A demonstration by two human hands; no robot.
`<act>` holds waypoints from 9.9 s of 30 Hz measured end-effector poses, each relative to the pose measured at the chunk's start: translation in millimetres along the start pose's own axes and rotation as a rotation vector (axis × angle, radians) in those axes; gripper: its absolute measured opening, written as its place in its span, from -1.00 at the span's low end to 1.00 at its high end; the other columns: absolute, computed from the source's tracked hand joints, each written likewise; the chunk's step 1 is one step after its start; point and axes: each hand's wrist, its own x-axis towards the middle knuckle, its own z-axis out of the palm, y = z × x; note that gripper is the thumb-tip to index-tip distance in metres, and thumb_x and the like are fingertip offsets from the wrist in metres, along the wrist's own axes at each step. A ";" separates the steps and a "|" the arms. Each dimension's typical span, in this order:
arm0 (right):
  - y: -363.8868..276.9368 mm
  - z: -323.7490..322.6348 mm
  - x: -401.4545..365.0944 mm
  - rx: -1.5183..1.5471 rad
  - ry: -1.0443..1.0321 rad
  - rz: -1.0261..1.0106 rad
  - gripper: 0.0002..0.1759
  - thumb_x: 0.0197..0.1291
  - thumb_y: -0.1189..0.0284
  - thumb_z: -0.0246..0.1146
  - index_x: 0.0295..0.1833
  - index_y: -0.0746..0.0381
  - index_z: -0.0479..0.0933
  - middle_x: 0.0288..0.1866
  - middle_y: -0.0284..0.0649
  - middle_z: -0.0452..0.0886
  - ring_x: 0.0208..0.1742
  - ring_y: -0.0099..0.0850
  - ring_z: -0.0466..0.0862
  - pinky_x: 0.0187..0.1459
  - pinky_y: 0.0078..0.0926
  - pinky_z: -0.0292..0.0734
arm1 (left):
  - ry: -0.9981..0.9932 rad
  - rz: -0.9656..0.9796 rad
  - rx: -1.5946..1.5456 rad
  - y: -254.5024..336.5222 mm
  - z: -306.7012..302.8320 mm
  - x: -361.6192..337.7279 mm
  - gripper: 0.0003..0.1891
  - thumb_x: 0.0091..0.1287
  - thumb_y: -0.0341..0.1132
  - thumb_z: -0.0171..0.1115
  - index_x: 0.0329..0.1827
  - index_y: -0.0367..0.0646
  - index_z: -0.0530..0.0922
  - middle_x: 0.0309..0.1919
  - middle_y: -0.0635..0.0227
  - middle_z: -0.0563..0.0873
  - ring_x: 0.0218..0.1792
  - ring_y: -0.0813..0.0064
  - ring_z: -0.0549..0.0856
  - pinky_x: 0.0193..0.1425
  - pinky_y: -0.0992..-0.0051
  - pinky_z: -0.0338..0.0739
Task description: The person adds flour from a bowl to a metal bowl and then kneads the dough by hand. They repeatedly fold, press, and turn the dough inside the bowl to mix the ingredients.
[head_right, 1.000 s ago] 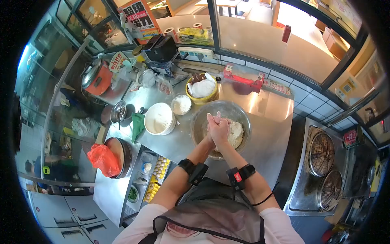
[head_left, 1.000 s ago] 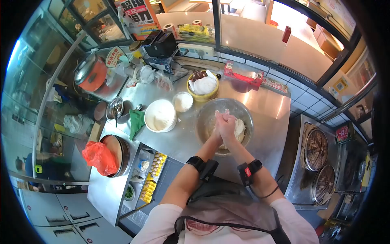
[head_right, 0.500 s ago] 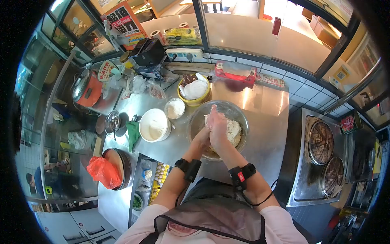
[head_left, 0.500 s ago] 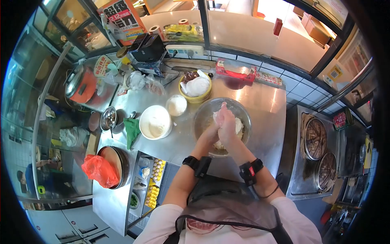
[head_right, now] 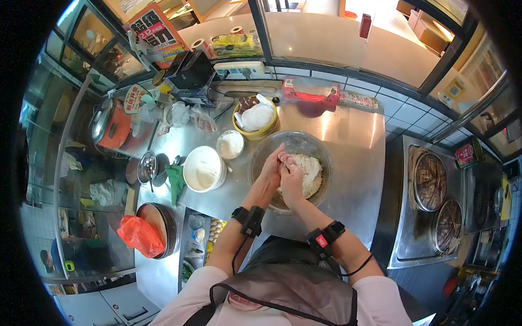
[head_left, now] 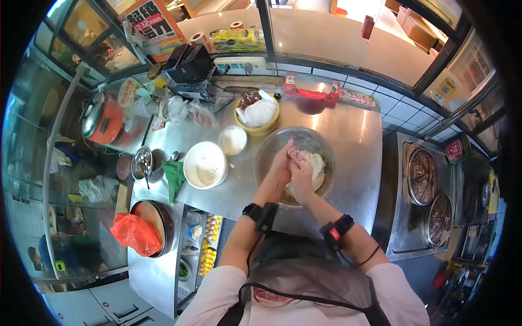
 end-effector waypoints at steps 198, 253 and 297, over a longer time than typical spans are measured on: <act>-79.7 -32.1 21.3 -1.558 -0.414 -0.182 -0.64 0.05 0.30 0.19 0.00 0.12 0.43 -0.29 -0.04 0.61 -0.22 -0.06 0.61 -0.19 -0.15 0.48 | -0.104 0.239 1.133 -19.6 -22.3 -15.2 -0.59 0.41 -0.08 -0.09 -0.20 -0.31 0.53 -0.28 0.30 0.63 -0.41 0.54 0.64 -0.22 0.52 0.49; -51.8 26.8 27.1 -0.216 0.095 0.042 -0.60 0.17 0.29 0.26 -0.65 0.23 0.38 -0.69 -0.35 0.43 -0.62 -0.56 0.39 -0.47 -0.60 0.31 | 0.107 0.638 0.632 -34.5 20.3 2.0 -0.78 0.25 -0.16 0.22 -0.20 -0.10 0.55 -0.55 0.53 0.39 -0.51 0.66 0.41 -0.38 0.57 0.37; -19.7 33.1 -1.5 -0.523 -0.257 -0.319 -0.40 0.36 0.32 -0.18 0.45 0.25 -0.13 0.49 -0.09 -0.10 0.50 -0.24 -0.09 0.43 -0.39 -0.25 | 0.220 0.051 0.500 -7.2 -12.2 11.2 -0.50 0.40 -0.04 -0.18 0.24 -0.23 0.30 0.14 0.30 0.45 0.15 0.43 0.43 0.22 0.45 0.30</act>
